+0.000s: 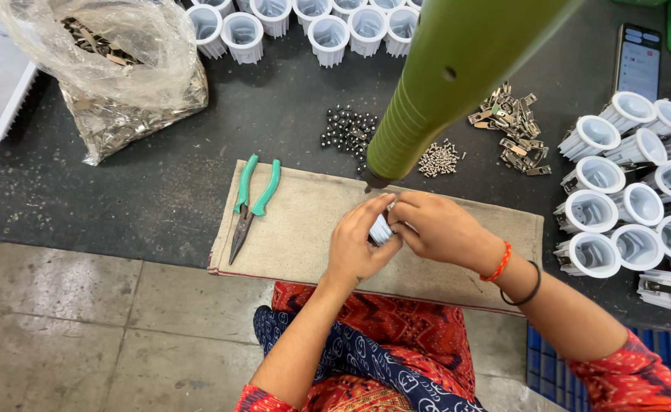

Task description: The person sits at a factory workbench assembling white plastic lamp holder components. They pick up a white housing, place small metal contacts and screws into it, and use a green electric screwdriver to drive the screws, working through the housings one at a time and setting completed units aside.

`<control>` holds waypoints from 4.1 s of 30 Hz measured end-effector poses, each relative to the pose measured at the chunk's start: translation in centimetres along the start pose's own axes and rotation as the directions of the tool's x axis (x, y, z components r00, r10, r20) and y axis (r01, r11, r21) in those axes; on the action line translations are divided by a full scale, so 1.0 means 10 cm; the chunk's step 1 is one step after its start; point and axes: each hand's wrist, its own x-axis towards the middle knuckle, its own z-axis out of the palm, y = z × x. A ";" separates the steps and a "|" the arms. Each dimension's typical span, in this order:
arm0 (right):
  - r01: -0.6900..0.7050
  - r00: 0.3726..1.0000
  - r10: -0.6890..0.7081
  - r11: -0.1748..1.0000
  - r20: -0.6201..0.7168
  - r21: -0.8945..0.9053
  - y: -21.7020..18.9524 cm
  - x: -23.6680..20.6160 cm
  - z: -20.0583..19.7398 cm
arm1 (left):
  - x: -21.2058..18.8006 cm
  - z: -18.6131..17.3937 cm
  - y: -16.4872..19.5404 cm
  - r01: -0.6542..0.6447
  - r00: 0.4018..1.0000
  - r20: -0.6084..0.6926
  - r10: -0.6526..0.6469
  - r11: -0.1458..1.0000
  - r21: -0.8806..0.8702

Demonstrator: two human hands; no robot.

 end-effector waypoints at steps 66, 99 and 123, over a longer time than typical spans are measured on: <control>0.052 0.951 -0.007 0.989 -0.310 0.139 0.11 -0.38 0.28 | -0.03 0.05 0.04 0.020 1.000 -0.008 -0.020 1.000 0.007; 0.470 0.683 0.373 0.433 -0.628 0.769 -0.45 -0.11 -0.22 | 0.01 0.07 0.04 0.031 0.999 -0.010 -0.031 0.999 0.026; 0.474 0.670 0.360 0.466 -0.649 0.747 -0.36 -0.12 -0.04 | 0.01 0.04 0.02 0.015 1.000 -0.003 -0.015 1.000 0.015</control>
